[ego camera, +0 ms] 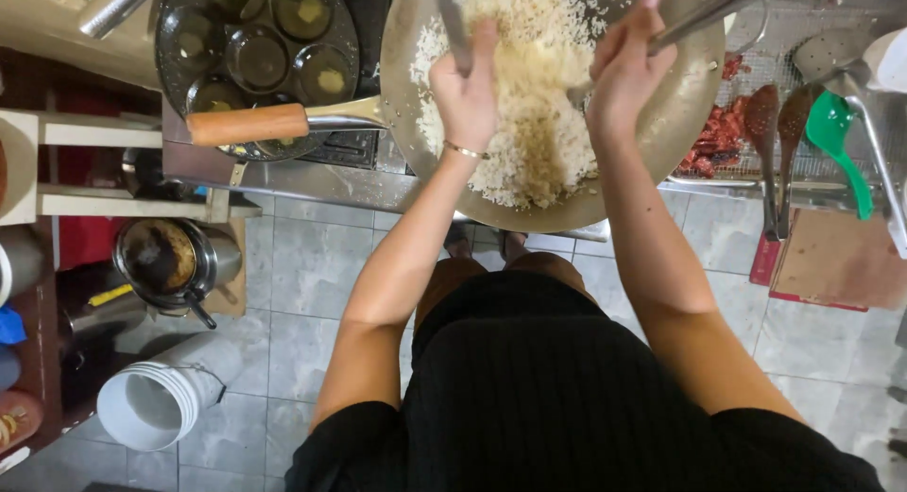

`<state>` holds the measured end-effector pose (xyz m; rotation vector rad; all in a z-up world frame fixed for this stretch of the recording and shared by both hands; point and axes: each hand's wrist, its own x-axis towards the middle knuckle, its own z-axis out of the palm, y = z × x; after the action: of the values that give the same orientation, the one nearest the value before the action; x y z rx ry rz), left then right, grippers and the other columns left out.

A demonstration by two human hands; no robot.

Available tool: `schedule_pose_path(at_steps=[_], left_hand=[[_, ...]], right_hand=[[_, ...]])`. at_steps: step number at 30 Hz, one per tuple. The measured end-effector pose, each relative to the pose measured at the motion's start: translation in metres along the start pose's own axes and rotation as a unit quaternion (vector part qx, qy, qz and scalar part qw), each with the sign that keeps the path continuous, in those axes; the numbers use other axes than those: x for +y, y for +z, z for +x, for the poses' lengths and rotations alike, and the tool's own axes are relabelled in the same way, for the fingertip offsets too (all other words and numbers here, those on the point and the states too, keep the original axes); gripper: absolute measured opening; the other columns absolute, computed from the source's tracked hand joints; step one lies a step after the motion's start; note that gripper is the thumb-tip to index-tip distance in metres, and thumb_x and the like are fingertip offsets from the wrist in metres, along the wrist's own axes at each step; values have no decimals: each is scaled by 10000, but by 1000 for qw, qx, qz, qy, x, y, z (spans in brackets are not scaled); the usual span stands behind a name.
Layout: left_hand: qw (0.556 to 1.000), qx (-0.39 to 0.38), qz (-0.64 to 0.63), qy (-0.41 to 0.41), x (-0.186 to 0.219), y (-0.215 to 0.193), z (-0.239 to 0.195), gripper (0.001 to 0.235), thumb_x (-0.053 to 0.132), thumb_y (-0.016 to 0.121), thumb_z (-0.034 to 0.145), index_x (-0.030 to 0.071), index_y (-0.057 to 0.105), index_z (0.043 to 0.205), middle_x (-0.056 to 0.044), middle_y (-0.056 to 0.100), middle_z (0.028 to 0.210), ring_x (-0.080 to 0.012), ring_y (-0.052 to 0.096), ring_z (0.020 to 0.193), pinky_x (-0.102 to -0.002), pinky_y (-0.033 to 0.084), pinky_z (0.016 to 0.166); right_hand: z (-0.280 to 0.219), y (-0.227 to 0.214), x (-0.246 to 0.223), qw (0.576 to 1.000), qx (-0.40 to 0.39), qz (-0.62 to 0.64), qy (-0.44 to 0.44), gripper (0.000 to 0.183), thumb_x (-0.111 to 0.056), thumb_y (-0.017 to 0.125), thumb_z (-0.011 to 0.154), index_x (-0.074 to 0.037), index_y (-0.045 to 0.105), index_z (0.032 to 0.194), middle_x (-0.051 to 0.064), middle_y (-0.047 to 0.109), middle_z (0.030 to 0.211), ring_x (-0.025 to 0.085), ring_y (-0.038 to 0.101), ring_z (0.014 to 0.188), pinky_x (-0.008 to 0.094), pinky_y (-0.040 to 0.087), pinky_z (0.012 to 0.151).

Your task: The person stirs white rice in a wok using two metal spatulas, adds liquid from a plastic bottle, and continues mixing. They then scoop the rice into a green plastic container and place it on a plate alongside a fried egg and cooked meat.

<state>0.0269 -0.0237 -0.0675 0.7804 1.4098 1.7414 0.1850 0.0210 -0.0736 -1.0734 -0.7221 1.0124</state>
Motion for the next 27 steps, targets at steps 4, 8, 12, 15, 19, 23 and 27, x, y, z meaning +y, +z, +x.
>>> schedule_pose_path(at_steps=[4,8,12,15,19,23,27], left_hand=[[985,-91,42,141,59,-1,-17,480,348,582,952,153,377,564,50,321,492,-80,297,428,-262,216,426],[953,-71,156,249,83,-21,-5,343,25,626,882,91,446,598,-1,406,515,-109,345,457,-299,229,436],[948,-72,181,253,82,-38,11,495,181,604,969,133,210,672,16,197,611,-118,199,608,-338,182,569],[964,-81,215,131,70,-40,9,550,456,541,996,164,272,615,43,270,546,-93,254,510,-301,233,521],[992,-44,109,-40,39,-27,4,518,460,523,960,221,377,523,83,298,462,-87,253,393,-286,227,452],[999,11,8,-34,12,-4,-12,502,495,554,920,229,419,517,99,316,450,-70,256,392,-249,204,417],[998,-16,-68,2,45,5,-23,466,402,606,926,200,424,548,91,325,467,-49,268,396,-219,186,376]], right_hand=[[-22,0,-50,960,-165,-82,-212,457,-429,453,1102,-141,514,752,-11,428,572,108,334,450,294,241,408],[6,-28,-70,926,-160,-52,-339,535,-296,493,1129,-83,382,651,54,317,483,164,247,409,404,137,416],[41,-61,-54,924,-111,-131,-343,496,-281,489,1134,-43,361,718,88,349,504,160,277,421,352,201,435],[65,-96,-5,969,119,-144,-161,334,-134,650,940,-103,330,851,70,479,712,142,486,574,341,454,465],[8,-38,-40,950,77,-302,28,420,-401,485,1001,-176,544,652,-65,504,522,44,475,419,221,353,366],[-19,-10,-21,986,113,-69,105,379,-361,526,1019,-161,584,701,-67,459,496,53,295,363,220,206,331],[-48,21,-66,996,55,-71,24,479,-508,590,927,-192,440,600,-63,341,473,53,256,398,246,196,387]])
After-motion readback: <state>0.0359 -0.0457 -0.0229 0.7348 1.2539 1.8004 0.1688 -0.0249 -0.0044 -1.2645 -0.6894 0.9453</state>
